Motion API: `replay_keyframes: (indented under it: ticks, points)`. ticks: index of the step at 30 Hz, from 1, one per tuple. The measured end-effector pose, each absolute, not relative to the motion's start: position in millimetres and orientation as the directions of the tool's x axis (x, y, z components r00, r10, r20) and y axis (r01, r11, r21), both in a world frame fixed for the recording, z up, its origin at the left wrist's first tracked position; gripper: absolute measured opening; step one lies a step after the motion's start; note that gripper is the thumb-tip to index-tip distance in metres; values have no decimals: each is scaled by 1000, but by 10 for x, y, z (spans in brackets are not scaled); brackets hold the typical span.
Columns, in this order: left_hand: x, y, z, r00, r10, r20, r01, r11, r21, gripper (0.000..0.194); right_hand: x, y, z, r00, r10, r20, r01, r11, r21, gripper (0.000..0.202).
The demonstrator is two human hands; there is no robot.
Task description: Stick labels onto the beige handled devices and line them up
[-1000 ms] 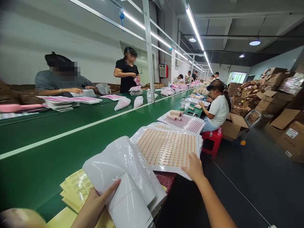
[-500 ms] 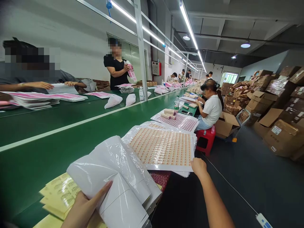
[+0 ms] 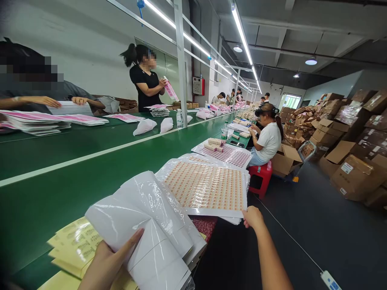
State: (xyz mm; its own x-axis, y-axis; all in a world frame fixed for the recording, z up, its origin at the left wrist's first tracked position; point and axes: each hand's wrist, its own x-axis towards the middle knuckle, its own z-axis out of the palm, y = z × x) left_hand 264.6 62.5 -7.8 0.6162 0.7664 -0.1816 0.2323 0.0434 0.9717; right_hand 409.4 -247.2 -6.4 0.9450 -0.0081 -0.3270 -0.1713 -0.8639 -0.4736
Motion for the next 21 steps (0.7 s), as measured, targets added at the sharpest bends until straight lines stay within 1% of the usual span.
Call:
replay_keyframes:
  ticks: [3, 4, 5, 6, 7, 8, 9, 10, 11, 12, 13, 14, 15, 16, 18, 21]
  points:
    - [2632, 587, 15, 598, 771, -219, 279, 56, 959, 93, 4149, -2389, -13, 974, -23, -225, -155, -789, -594, 34]
    - [2621, 576, 44, 584, 786, -203, 276, 43, 960, 96, 4187, -2342, 31, 983, -25, -180, -136, -757, -639, 33]
    - [2606, 568, 64, 565, 809, -161, 273, 0, 962, 100, 4233, -2280, 83, 990, -25, -136, -113, -719, -686, 33]
    - [2591, 561, 73, 545, 834, -88, 272, -76, 959, 103, 4284, -2201, 143, 995, -21, -98, -87, -673, -735, 32]
    - [2576, 554, 69, 529, 848, 16, 266, -184, 946, 104, 4338, -2100, 210, 998, -13, -66, -60, -616, -785, 31]
    - [2564, 544, 51, 522, 840, 148, 250, -317, 915, 100, 4389, -1979, 282, 999, -2, -39, -33, -549, -835, 29]
    - [2557, 528, 22, 534, 795, 288, 215, -457, 863, 92, 4436, -1838, 361, 1000, 12, -15, -8, -472, -882, 27]
    - [2557, 503, -14, 569, 713, 410, 151, -580, 800, 78, 4475, -1679, 447, 1000, 29, 5, 16, -388, -921, 26]
    - [2564, 469, -54, 624, 603, 497, 63, -673, 737, 63, 4503, -1506, 542, 999, 48, 22, 36, -301, -953, 24]
    - [2578, 428, -91, 691, 479, 542, -23, -734, 679, 49, 4518, -1322, 647, 997, 72, 36, 50, -215, -975, 23]
    - [2597, 381, -123, 765, 355, 538, -87, -770, 632, 40, 4517, -1133, 760, 994, 103, 45, 59, -131, -990, 23]
    - [2620, 335, -145, 833, 250, 494, -118, -791, 601, 35, 4499, -944, 880, 989, 141, 52, 60, -52, -997, 23]
    - [2642, 292, -158, 888, 173, 426, -120, -807, 578, 34, 4463, -761, 1000, 980, 188, 58, 55, 21, -998, 24]
    - [2663, 258, -162, 925, 132, 356, -97, -824, 558, 36, 4409, -587, 1116, 968, 242, 65, 46, 84, -995, 25]
    - [2693, 226, -150, 957, 125, 262, -37, -843, 537, 40, 4252, -288, 1307, 927, 365, 83, 18, 179, -984, 27]
    - [2708, 259, -109, 956, 181, 230, 16, -817, 576, 41, 3914, -7, 1416, 766, 620, 170, -16, 283, -959, 31]
